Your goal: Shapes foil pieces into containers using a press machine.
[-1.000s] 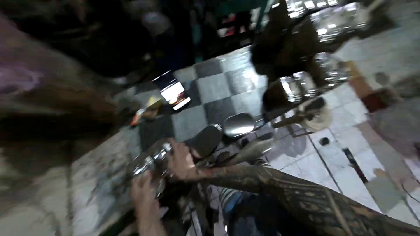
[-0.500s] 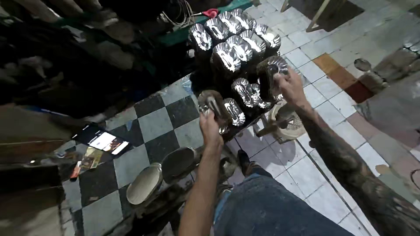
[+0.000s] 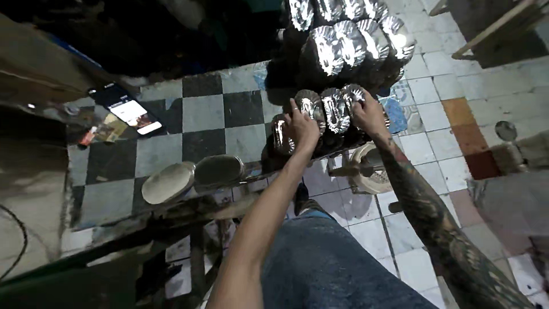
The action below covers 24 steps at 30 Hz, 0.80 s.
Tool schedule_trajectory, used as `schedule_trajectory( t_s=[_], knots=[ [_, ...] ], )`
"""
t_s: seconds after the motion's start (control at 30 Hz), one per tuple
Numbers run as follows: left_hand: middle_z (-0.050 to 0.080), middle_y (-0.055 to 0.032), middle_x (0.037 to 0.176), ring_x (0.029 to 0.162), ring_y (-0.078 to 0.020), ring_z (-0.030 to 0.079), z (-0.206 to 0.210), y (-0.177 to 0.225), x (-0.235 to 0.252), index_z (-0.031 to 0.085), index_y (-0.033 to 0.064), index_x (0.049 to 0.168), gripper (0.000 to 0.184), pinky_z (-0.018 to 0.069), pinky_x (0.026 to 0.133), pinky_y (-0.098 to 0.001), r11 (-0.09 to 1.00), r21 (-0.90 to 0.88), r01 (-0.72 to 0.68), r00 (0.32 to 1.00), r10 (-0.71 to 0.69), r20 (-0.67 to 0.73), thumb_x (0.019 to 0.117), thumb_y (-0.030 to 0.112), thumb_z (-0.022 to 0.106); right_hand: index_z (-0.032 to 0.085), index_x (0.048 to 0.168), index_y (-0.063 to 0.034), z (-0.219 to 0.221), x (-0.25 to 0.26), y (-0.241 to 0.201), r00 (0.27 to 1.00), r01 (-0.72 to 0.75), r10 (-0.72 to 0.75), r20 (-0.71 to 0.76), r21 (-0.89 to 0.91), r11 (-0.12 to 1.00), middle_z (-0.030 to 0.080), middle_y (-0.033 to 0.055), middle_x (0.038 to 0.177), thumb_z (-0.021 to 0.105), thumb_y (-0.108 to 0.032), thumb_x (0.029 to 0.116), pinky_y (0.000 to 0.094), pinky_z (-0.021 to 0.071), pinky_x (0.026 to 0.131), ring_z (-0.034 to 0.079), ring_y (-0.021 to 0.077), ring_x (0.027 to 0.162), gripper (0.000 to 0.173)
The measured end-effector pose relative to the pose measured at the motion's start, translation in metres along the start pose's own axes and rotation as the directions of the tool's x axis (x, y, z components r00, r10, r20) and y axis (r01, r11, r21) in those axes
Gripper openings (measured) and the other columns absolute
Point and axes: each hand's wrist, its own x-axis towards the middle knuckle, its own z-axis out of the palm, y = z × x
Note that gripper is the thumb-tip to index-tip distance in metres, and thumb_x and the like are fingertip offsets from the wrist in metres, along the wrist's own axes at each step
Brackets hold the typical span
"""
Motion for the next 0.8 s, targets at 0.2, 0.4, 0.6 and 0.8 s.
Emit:
schedule_trajectory(
  t_s=[0.2,0.4,0.6,0.8],
  knots=[
    [0.041,-0.0274,0.155,0.14,-0.0443,0.044,-0.014,-0.003,0.005,0.024,0.017,0.164,0.057,0.0369,0.113,-0.06,0.997,-0.076,-0.001,0.996,0.007,0.09,0.1097,0.021,0.04,0.044,0.153,-0.002,-0.001,0.005,0.007,1.0,-0.02,0.017,0.018,0.167,0.986,0.065,0.0277,0.128,0.052,-0.02,0.1063,0.0574,0.0512,0.1,0.067,0.038,0.113,0.05],
    [0.036,-0.0299,0.158,0.144,-0.0474,0.037,-0.005,-0.009,0.008,0.018,0.0167,0.165,0.066,0.0333,0.115,-0.0627,0.994,-0.106,-0.012,0.994,0.023,0.106,0.1072,0.025,0.047,0.038,0.156,-0.0034,0.001,0.006,0.007,0.998,-0.052,0.047,0.04,0.15,0.987,0.06,0.027,0.137,0.05,-0.02,0.1077,0.0545,0.0492,0.105,0.063,0.0364,0.122,0.053],
    [0.049,-0.0168,0.154,0.135,-0.0286,0.055,-0.119,-0.083,-0.036,0.043,0.008,0.156,0.053,0.0468,0.11,-0.0477,0.819,-0.349,-0.455,0.842,0.523,0.132,0.1092,0.032,0.048,0.04,0.156,-0.0074,-0.017,0.001,0.009,0.994,-0.095,0.071,0.084,0.33,0.939,0.056,0.0198,0.144,0.053,-0.033,0.1071,0.0465,0.05,0.106,0.06,0.0255,0.126,0.057],
    [0.07,-0.0167,0.125,0.117,-0.0337,0.066,-0.294,-0.275,-0.002,0.071,0.0046,0.127,0.042,0.0511,0.102,-0.0542,0.758,0.239,-0.607,0.788,0.614,0.055,0.099,0.035,0.064,0.054,0.146,-0.0045,-0.023,-0.051,-0.062,0.895,-0.144,0.151,-0.421,0.048,0.988,0.061,0.0253,0.137,0.048,-0.045,0.1075,0.0558,0.0462,0.107,0.06,0.0367,0.125,0.056]
  ],
)
